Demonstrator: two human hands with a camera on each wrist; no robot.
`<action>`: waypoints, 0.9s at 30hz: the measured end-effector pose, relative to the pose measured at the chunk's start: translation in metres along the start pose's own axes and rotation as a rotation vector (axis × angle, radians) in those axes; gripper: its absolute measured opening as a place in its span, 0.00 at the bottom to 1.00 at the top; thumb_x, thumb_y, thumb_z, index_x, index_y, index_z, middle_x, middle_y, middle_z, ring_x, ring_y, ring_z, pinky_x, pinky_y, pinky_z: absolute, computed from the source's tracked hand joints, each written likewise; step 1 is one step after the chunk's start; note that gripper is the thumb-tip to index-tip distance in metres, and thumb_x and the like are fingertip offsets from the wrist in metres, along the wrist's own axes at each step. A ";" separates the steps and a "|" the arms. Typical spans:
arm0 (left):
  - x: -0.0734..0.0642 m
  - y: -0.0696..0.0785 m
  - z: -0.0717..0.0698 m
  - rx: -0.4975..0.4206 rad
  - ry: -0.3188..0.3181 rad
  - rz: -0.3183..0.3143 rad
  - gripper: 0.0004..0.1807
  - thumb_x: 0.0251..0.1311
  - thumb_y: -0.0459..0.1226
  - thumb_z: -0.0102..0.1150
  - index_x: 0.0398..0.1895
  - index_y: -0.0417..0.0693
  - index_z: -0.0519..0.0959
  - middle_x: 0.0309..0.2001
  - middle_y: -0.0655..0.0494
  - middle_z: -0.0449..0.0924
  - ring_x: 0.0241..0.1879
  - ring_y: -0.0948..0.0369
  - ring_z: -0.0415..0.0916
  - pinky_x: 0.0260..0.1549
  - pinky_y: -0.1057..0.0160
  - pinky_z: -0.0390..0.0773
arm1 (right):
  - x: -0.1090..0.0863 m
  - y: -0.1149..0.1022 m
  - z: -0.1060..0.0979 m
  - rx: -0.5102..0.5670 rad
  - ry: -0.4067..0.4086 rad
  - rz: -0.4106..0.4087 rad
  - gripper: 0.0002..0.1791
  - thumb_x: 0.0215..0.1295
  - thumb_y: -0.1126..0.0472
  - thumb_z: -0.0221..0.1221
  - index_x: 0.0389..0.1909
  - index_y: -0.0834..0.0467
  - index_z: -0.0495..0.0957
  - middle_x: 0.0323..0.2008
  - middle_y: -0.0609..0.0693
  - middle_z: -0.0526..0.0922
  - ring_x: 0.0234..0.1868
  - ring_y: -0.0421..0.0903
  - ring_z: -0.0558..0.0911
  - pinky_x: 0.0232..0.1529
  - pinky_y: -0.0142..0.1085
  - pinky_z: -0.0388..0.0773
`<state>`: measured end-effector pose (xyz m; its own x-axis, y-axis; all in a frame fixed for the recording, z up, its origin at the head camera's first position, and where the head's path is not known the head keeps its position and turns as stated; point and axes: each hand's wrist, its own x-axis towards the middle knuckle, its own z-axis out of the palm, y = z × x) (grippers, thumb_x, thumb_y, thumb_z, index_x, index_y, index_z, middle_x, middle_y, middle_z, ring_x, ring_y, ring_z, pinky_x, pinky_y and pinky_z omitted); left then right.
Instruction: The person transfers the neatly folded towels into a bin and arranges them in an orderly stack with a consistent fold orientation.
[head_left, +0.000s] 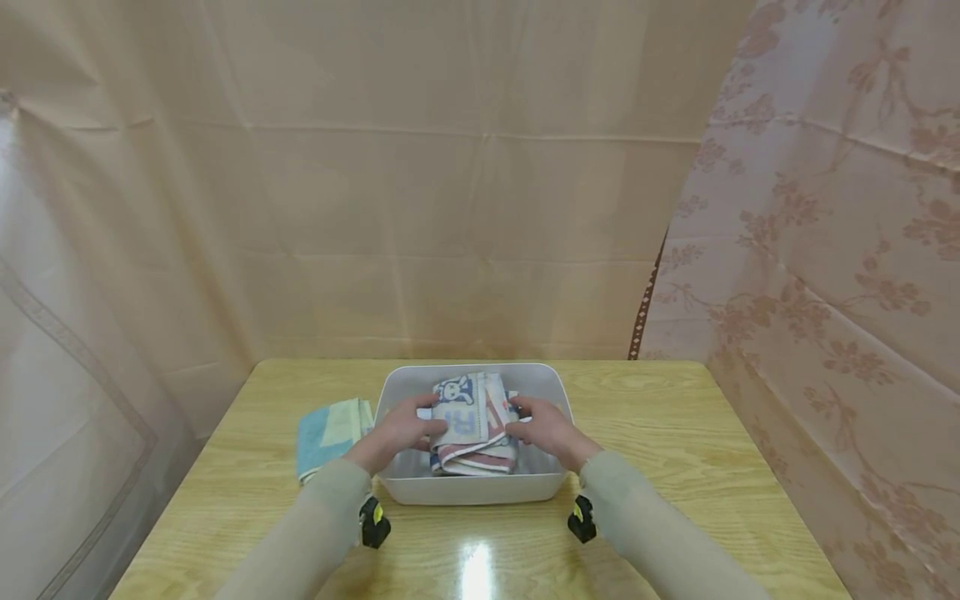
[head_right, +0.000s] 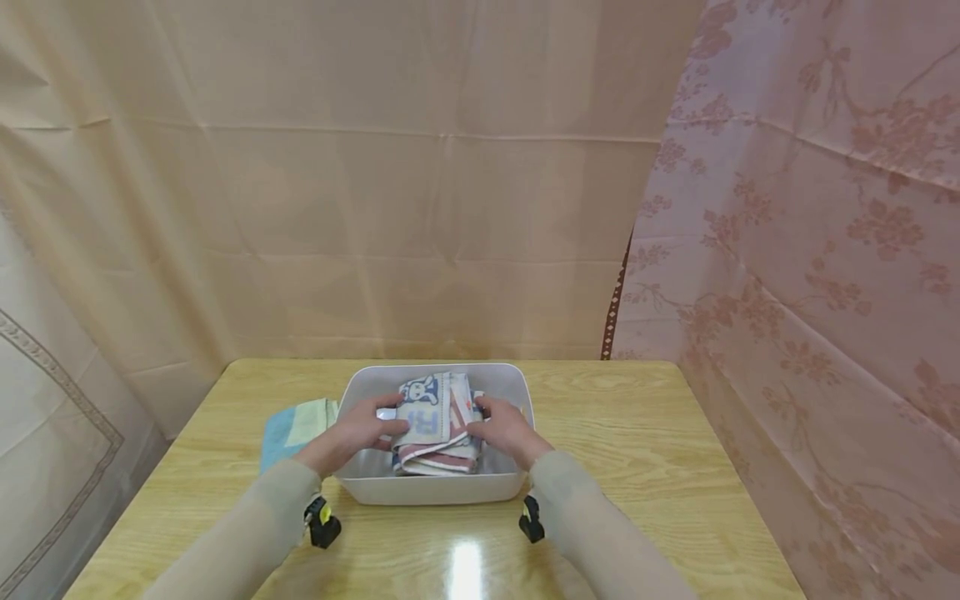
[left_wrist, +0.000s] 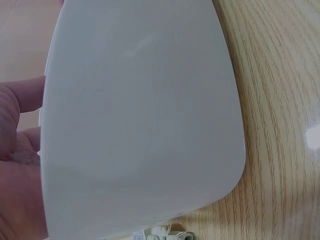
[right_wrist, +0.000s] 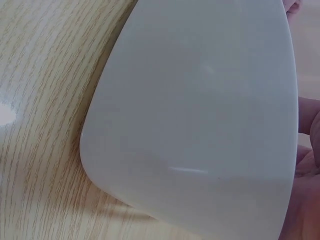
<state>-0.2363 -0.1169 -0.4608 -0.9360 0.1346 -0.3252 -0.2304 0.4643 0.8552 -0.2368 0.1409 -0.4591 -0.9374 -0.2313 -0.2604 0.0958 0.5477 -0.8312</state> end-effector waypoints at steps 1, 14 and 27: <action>0.000 0.000 0.000 -0.003 -0.001 0.001 0.35 0.67 0.38 0.64 0.76 0.41 0.65 0.68 0.39 0.70 0.47 0.56 0.80 0.43 0.57 0.85 | 0.000 0.000 0.000 0.003 -0.001 0.002 0.36 0.68 0.60 0.63 0.75 0.63 0.64 0.62 0.60 0.78 0.42 0.49 0.81 0.50 0.44 0.78; -0.008 0.001 -0.006 -0.114 -0.006 0.084 0.35 0.66 0.31 0.62 0.74 0.31 0.63 0.71 0.31 0.64 0.46 0.48 0.84 0.41 0.54 0.87 | -0.008 -0.005 -0.004 0.011 0.011 -0.030 0.33 0.68 0.62 0.62 0.72 0.64 0.67 0.61 0.62 0.79 0.45 0.51 0.84 0.51 0.46 0.81; -0.026 0.007 -0.039 -0.114 -0.034 0.075 0.29 0.71 0.35 0.59 0.72 0.37 0.68 0.68 0.37 0.70 0.55 0.45 0.79 0.47 0.53 0.86 | -0.020 -0.009 -0.030 -0.016 0.027 -0.009 0.30 0.72 0.60 0.58 0.73 0.60 0.68 0.54 0.58 0.82 0.46 0.53 0.85 0.55 0.52 0.80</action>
<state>-0.2239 -0.1517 -0.4305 -0.9426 0.1958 -0.2704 -0.1904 0.3498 0.9173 -0.2293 0.1646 -0.4317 -0.9470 -0.2144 -0.2391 0.0821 0.5582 -0.8256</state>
